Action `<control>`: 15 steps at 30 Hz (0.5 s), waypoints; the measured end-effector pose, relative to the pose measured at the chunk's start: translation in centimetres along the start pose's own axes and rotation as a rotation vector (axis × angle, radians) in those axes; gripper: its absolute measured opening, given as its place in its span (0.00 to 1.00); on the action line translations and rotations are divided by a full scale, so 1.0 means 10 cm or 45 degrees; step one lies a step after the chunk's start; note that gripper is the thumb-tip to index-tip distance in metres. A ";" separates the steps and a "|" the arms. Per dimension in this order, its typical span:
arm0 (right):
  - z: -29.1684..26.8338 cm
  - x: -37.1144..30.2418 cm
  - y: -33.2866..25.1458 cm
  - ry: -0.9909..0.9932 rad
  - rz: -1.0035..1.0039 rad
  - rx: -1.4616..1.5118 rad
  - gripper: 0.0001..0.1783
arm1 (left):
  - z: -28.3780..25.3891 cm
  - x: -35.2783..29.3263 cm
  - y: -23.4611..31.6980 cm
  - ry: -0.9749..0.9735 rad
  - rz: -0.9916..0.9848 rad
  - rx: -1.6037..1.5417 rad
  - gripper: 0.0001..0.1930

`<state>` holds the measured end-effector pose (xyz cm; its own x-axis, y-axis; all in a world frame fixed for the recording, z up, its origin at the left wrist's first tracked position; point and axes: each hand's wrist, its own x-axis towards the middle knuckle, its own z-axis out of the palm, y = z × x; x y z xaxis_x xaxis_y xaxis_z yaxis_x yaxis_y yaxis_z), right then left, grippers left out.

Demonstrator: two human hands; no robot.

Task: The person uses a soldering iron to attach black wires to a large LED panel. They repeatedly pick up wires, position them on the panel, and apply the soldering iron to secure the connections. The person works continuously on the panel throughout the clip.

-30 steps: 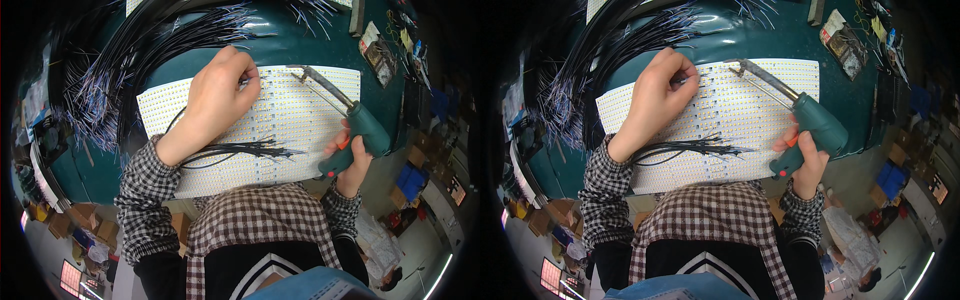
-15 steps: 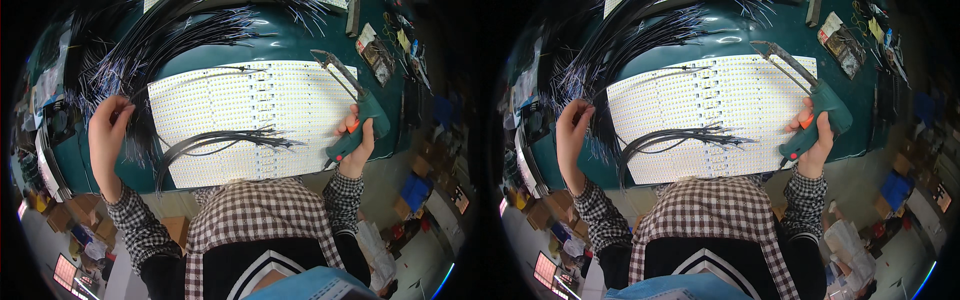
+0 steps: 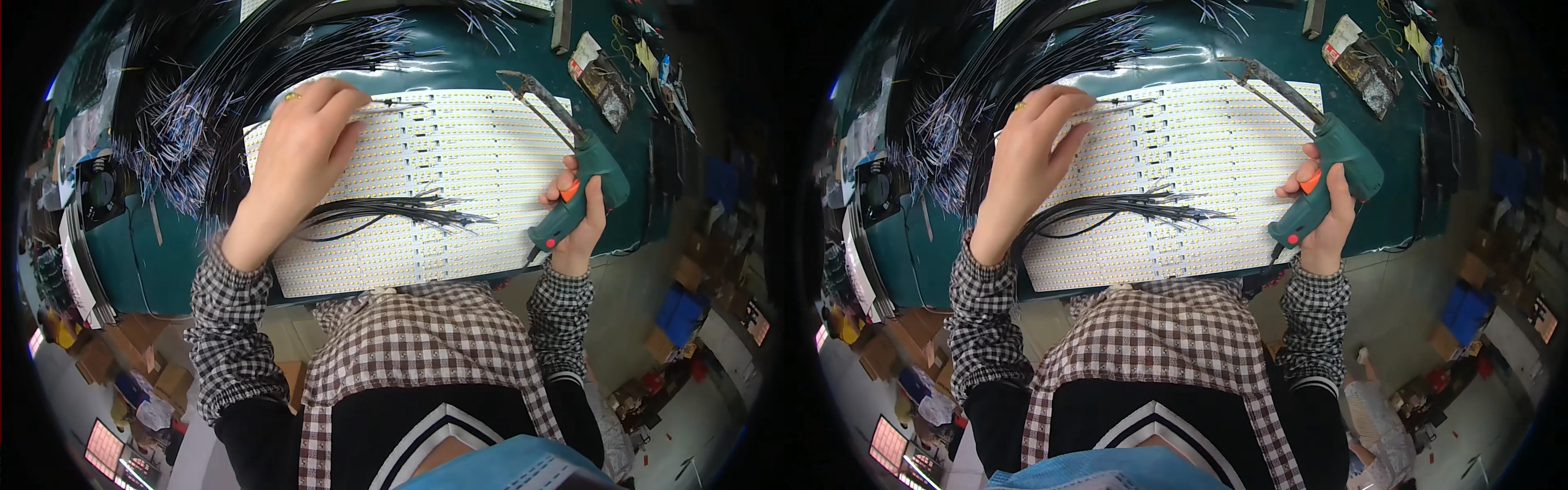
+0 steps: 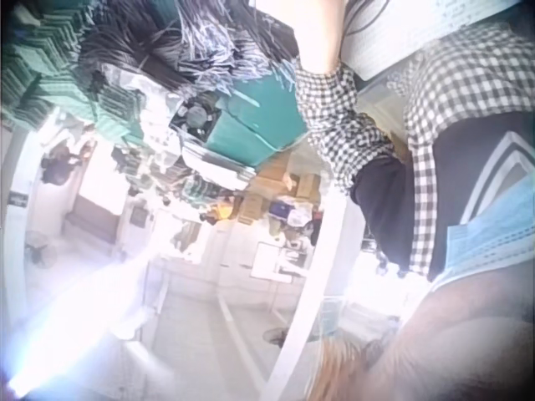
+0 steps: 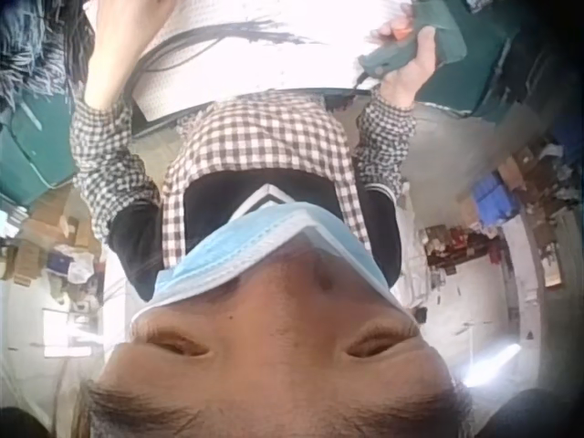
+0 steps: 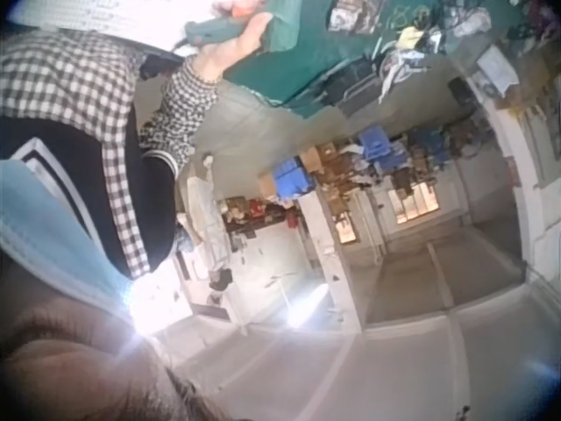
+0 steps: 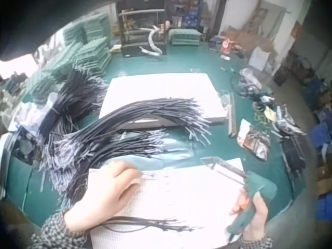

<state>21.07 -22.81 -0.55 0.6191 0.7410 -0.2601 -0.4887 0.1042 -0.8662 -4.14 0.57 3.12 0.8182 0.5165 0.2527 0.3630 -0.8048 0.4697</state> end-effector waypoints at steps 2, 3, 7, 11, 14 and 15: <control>0.00 0.00 0.01 -0.006 -0.008 0.010 0.27 | 0.00 -0.06 0.15 -0.046 0.013 -0.149 0.10; 0.00 0.01 0.01 -0.014 -0.012 0.004 0.27 | 0.02 -0.10 0.22 -0.097 0.023 -0.230 0.10; -0.04 0.00 0.01 -0.072 -0.005 -0.106 0.28 | 0.12 -0.21 0.31 -0.355 0.002 -0.390 0.08; -0.04 0.02 0.03 -0.064 0.006 -0.056 0.28 | 0.14 -0.20 0.29 -0.526 0.050 -0.409 0.07; -0.03 0.03 0.04 -0.053 0.005 -0.058 0.28 | 0.12 -0.25 0.35 -0.635 -0.005 -0.539 0.06; -0.03 0.04 0.04 -0.052 -0.003 -0.066 0.28 | 0.11 -0.26 0.37 -0.687 -0.040 -0.608 0.06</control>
<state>21.28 -22.69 -1.10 0.5943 0.7671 -0.2414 -0.4538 0.0721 -0.8882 -4.47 -4.06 3.22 0.9615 0.2215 -0.1627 0.2567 -0.5125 0.8194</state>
